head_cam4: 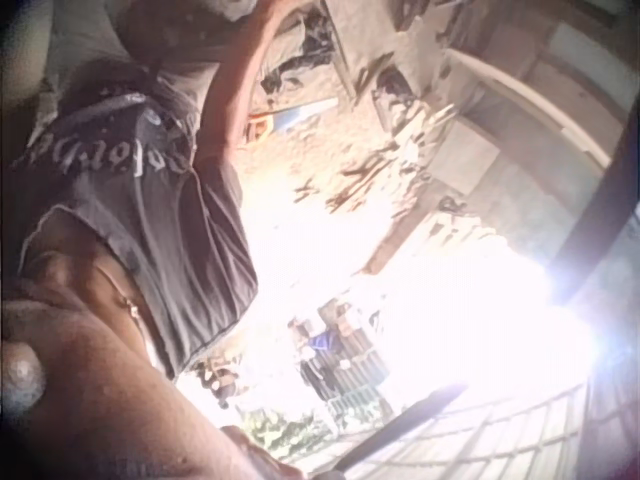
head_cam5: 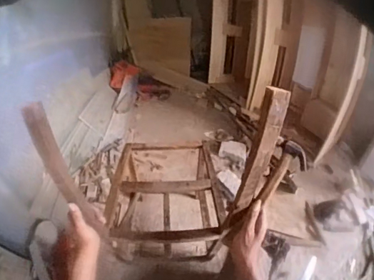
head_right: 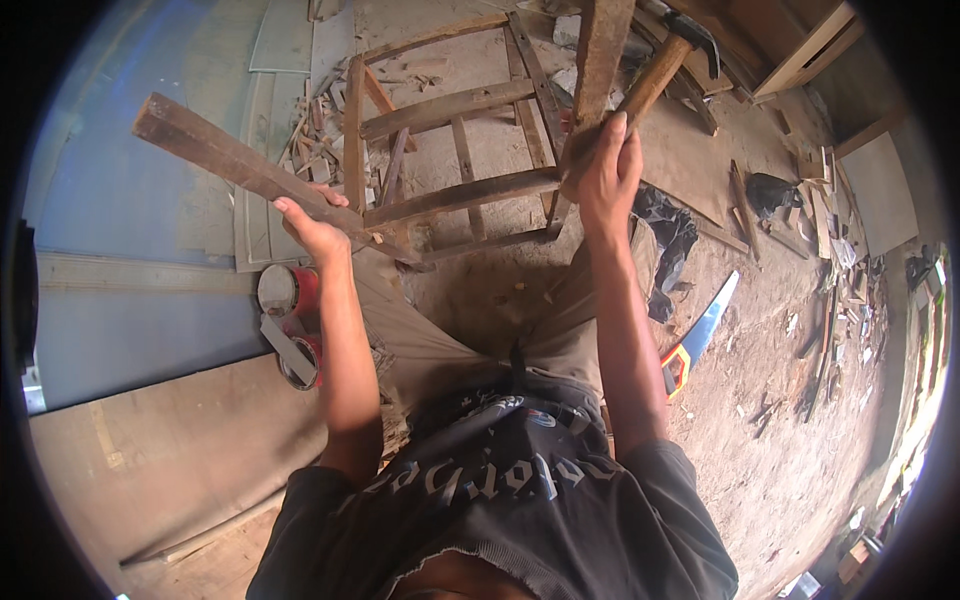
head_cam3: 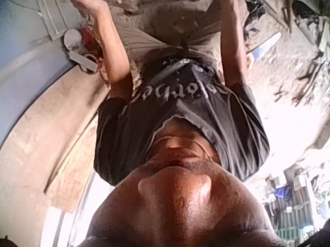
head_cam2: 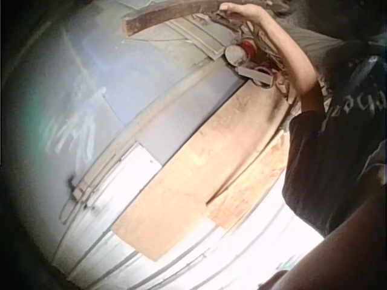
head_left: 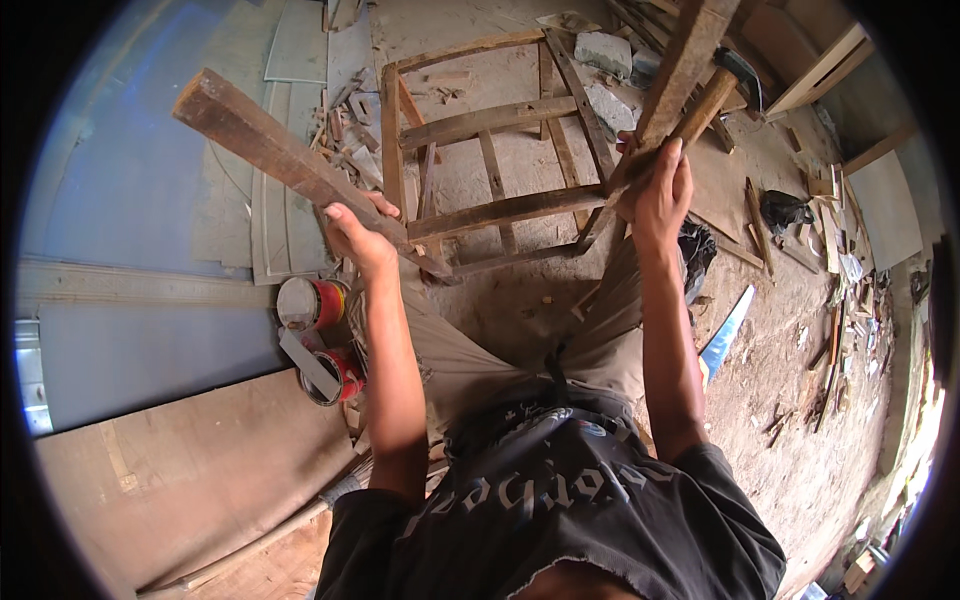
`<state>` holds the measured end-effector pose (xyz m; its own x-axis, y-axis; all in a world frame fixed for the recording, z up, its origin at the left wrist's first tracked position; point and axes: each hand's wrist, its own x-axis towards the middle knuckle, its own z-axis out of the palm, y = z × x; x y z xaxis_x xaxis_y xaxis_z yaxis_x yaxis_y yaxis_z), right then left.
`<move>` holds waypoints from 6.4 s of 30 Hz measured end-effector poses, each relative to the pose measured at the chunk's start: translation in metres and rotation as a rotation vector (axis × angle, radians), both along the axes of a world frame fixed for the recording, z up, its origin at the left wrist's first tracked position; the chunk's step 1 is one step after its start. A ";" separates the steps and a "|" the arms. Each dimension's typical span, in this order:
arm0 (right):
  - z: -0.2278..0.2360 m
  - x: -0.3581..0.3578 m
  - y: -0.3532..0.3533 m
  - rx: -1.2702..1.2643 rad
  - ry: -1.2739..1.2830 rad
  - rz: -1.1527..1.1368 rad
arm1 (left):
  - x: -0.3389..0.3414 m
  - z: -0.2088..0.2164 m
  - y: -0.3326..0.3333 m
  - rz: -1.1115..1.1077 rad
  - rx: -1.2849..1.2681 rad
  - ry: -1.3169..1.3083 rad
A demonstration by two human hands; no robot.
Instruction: The person uses a hammer to forcefully dismantle a wooden chair frame. They repeatedly strike the joints to separate the legs and crossbars, eventually breaking the frame apart into individual pieces.
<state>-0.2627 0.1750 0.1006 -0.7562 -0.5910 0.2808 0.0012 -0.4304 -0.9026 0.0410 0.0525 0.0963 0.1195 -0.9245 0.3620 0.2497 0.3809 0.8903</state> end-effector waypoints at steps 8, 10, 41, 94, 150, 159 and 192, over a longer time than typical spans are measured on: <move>0.019 -0.012 -0.009 -0.092 -0.111 -0.097 | -0.031 0.012 -0.002 0.011 -0.037 0.086; 0.018 -0.021 -0.009 -0.112 -0.107 -0.112 | -0.042 0.022 -0.004 -0.012 -0.059 0.053; 0.015 -0.043 -0.033 0.076 0.213 -0.329 | -0.046 0.023 -0.053 -0.265 -0.105 -0.156; -0.077 -0.086 0.078 0.511 0.101 -0.514 | -0.059 -0.039 0.050 0.181 -0.563 -0.616; -0.435 -0.080 0.062 1.461 0.793 -0.228 | -0.216 -0.033 -0.008 -0.282 -0.210 -1.355; -0.331 -0.104 0.015 0.967 -0.378 0.055 | -0.189 -0.034 0.000 -0.224 -0.645 -0.677; -0.046 0.127 0.247 0.970 -0.376 0.299 | -0.156 -0.198 0.090 -0.447 0.380 -0.367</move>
<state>-0.1358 0.4219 0.0544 -0.4841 -0.6112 -0.6262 0.3356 0.5312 -0.7780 -0.1154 0.1426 -0.1015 -0.3705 -0.9273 -0.0529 -0.0331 -0.0437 0.9985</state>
